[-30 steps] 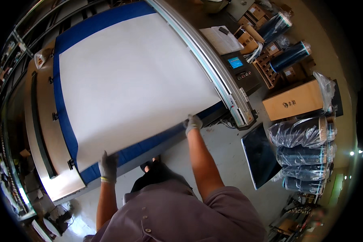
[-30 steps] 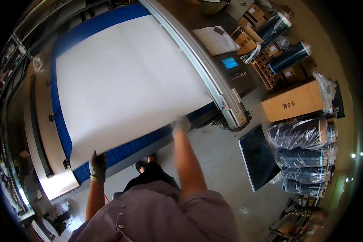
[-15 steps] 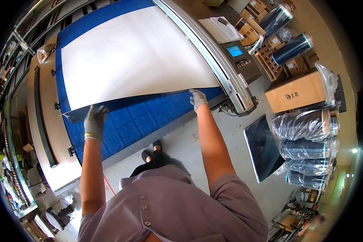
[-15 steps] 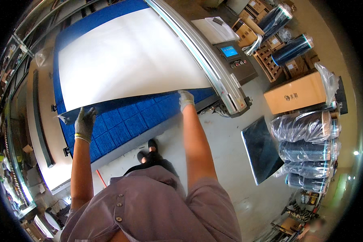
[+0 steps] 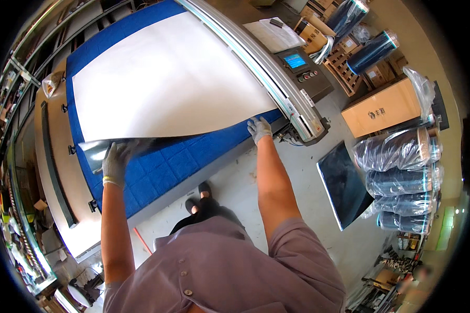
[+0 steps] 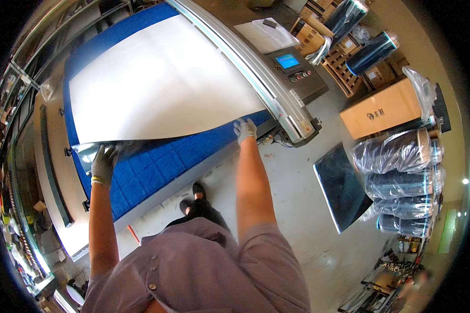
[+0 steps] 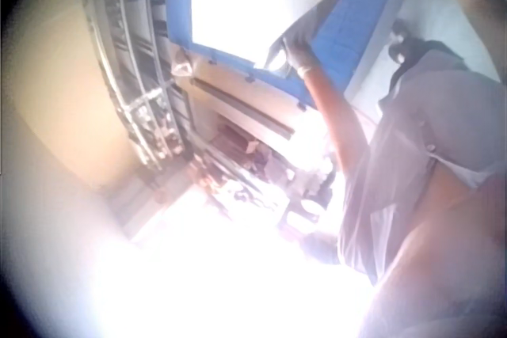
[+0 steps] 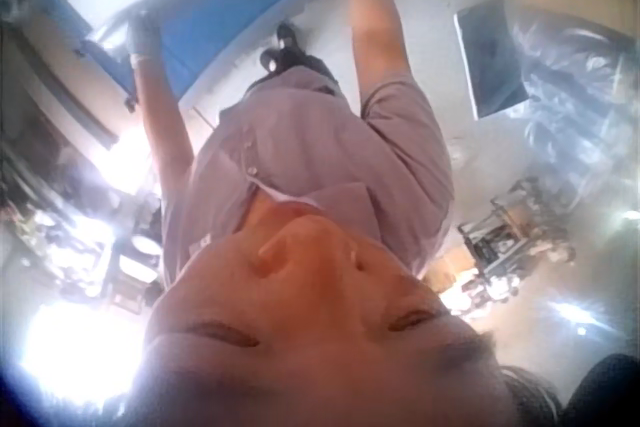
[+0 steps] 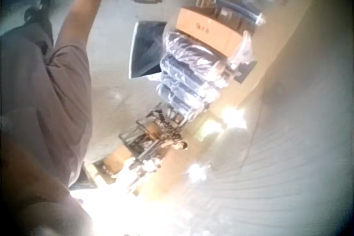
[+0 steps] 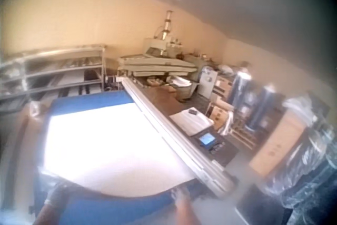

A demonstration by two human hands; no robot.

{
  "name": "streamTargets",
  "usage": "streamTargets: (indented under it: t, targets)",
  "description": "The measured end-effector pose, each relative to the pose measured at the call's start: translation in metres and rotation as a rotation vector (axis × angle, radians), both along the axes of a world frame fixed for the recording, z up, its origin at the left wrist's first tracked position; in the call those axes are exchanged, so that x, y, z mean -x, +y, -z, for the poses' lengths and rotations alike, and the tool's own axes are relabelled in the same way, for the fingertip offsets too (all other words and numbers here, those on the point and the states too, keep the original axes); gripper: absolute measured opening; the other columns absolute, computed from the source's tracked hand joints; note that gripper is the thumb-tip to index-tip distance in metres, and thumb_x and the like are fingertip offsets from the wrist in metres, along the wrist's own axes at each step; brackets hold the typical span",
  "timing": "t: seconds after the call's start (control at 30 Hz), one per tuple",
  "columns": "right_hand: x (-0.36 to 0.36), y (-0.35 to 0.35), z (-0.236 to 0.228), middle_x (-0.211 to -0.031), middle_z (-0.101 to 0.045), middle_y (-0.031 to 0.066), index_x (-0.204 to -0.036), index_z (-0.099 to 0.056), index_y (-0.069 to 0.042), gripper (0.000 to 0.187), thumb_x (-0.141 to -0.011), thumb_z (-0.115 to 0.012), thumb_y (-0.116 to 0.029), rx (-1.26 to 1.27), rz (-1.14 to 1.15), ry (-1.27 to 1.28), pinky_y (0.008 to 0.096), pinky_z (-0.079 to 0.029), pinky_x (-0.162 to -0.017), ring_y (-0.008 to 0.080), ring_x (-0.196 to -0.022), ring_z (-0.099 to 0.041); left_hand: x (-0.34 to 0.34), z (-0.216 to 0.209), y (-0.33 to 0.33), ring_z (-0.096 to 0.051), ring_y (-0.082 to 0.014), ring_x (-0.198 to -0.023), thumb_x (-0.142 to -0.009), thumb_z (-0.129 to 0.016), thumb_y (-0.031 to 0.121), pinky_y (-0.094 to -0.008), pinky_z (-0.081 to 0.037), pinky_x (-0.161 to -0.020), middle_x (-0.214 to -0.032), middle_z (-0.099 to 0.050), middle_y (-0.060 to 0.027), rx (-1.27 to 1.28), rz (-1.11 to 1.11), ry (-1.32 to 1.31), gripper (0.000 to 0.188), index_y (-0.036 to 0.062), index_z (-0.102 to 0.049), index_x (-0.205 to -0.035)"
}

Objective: The person writes on a black sheet with a marker, then places it on a machine table. They load a large white sheet into the machine, adjust the clamps, and use a hex key to tighten bolts on the machine's side. Finally, they operate the machine's control panel.

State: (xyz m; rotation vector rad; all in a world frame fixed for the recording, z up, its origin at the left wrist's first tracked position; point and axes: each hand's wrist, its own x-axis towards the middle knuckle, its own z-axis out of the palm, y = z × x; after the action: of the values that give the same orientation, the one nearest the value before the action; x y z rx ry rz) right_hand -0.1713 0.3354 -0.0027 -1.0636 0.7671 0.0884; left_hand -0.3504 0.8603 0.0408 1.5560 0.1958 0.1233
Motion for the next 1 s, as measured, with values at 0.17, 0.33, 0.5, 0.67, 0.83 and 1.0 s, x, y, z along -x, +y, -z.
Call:
streamTargets:
  t: [0.17,0.33,0.5,0.67,0.83,1.0]
  targets:
    - [0.003,0.006,0.002,-0.12,-0.06,0.0039,-0.154,-0.017,-0.017,0.073,-0.092,-0.055,-0.007,-0.005,-0.078,-0.116,0.0418,-0.044,-0.094,0.0177,-0.091,-0.058,0.021,0.009,0.0,-0.063,-0.0233,-0.101,-0.097,-0.053,0.024,-0.031,-0.051,-0.082,-0.116,-0.063,-0.0088,0.056,-0.134,0.086,0.029,0.0086,-0.055,-0.122]
    - [0.01,0.028,0.002,-0.114,-0.059,0.006,-0.149,-0.033,-0.013,0.066,-0.088,-0.057,-0.005,0.014,0.113,-0.132,0.0362,-0.047,-0.077,0.0177,-0.084,-0.057,0.059,-0.02,-0.042,-0.062,-0.022,-0.086,-0.093,-0.062,0.044,-0.0316,-0.052,-0.066,-0.106,-0.062,-0.0086,0.287,-0.447,0.44,0.043,0.0121,-0.055,-0.121]
    - [0.014,0.032,0.013,-0.127,-0.054,0.0068,-0.148,-0.036,-0.015,0.064,-0.089,-0.063,-0.013,0.009,0.108,-0.046,0.0394,-0.049,-0.086,0.0208,-0.1,-0.056,0.107,0.0,-0.035,-0.059,-0.0231,-0.09,-0.089,-0.064,0.053,-0.0313,-0.052,-0.068,-0.113,-0.059,-0.0083,0.497,-0.726,0.523,0.057,0.0129,-0.053,-0.127]
    - [0.015,0.0,0.055,-0.139,-0.047,0.0138,-0.141,-0.042,-0.011,0.054,-0.093,-0.063,-0.023,0.047,0.038,-0.042,0.0462,-0.044,-0.1,0.0342,-0.127,-0.046,0.156,0.043,-0.039,-0.056,-0.0248,-0.118,-0.093,-0.061,0.045,-0.0389,-0.044,-0.101,-0.13,-0.058,-0.008,0.914,-0.586,0.119,0.056,0.006,-0.051,-0.133]
    - [0.013,0.027,0.039,-0.122,-0.057,0.0197,-0.121,-0.056,0.0,0.033,-0.094,-0.062,-0.018,0.014,0.06,0.212,0.0471,-0.053,-0.09,0.035,-0.111,-0.057,0.201,0.085,-0.023,-0.063,-0.0258,-0.101,-0.092,-0.058,0.016,-0.0416,-0.054,-0.085,-0.114,-0.063,-0.0111,0.667,-0.89,0.249,0.031,0.006,-0.056,-0.122]
    - [0.011,0.016,0.056,-0.078,-0.066,0.0115,-0.103,-0.063,-0.006,0.015,-0.09,-0.066,-0.015,0.209,0.071,0.195,0.0354,-0.049,-0.048,0.0233,-0.057,-0.061,0.201,0.075,-0.034,-0.066,-0.0241,-0.076,-0.089,-0.056,0.009,-0.0366,-0.056,-0.062,-0.094,-0.065,-0.01,0.319,-0.847,0.551,0.018,0.0033,-0.06,-0.106]
